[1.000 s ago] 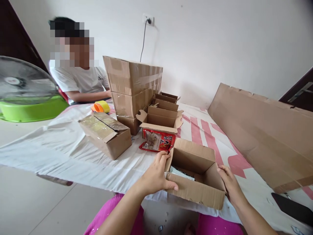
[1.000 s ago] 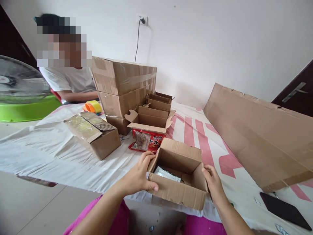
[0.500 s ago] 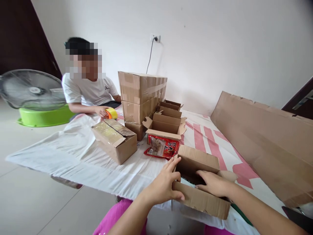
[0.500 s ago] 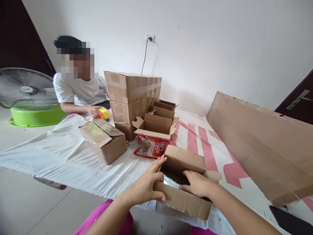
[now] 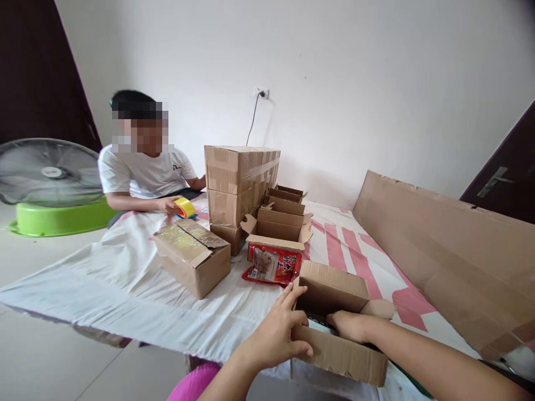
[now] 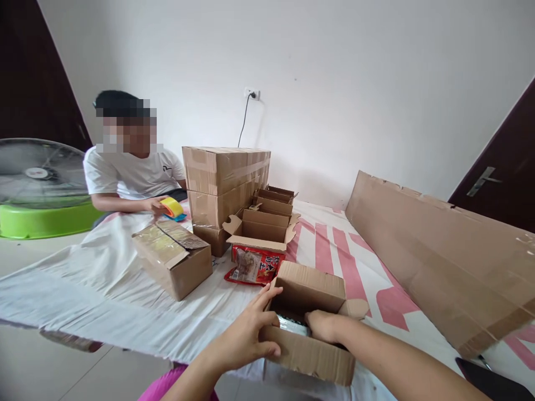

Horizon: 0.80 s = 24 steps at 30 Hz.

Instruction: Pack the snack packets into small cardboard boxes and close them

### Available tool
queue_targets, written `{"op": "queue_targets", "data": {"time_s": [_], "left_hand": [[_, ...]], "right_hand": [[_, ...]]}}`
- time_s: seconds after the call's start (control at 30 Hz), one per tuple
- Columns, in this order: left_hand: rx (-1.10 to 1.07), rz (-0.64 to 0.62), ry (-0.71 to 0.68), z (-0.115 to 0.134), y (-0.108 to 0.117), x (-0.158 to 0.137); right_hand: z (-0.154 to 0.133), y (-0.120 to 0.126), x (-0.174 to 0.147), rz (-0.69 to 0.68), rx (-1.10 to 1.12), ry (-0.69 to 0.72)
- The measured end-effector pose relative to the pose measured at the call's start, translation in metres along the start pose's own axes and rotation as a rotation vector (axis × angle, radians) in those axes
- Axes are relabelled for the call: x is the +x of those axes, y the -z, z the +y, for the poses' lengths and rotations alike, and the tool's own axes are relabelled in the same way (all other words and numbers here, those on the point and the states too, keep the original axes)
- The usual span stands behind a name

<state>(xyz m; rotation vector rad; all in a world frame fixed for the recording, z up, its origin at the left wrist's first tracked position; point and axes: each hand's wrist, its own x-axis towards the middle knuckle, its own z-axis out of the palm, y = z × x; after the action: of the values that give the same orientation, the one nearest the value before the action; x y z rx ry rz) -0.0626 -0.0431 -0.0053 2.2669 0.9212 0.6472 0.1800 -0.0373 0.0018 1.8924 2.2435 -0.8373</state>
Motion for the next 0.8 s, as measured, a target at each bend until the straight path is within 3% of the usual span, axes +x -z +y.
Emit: {"op": "queue_targets", "data": {"time_s": [0.17,0.33,0.43,0.6,0.73,0.8], "left_hand": [[0.054,0.006,0.007,0.003,-0.003,-0.002],[0.131,0.119,-0.059,0.01,0.004,-0.012],[0.207,0.195,-0.08,0.01,0.02,-0.02],[0.411,0.313,0.13,-0.02,0.053,-0.036],[0.583,0.459,0.439,-0.046,0.065,-0.044],[0.639,0.569,0.436,-0.046,0.059,-0.042]], "right_hand": [[-0.012,0.005,-0.007,0.036,-0.191,0.111],[-0.031,0.025,-0.033,0.23,-0.278,0.238],[-0.034,0.046,-0.062,0.44,-0.255,0.327],[-0.011,0.061,-0.113,0.684,0.164,0.417],[0.019,0.036,-0.131,0.702,0.626,0.261],[0.033,0.016,-0.132,0.691,0.785,0.18]]}}
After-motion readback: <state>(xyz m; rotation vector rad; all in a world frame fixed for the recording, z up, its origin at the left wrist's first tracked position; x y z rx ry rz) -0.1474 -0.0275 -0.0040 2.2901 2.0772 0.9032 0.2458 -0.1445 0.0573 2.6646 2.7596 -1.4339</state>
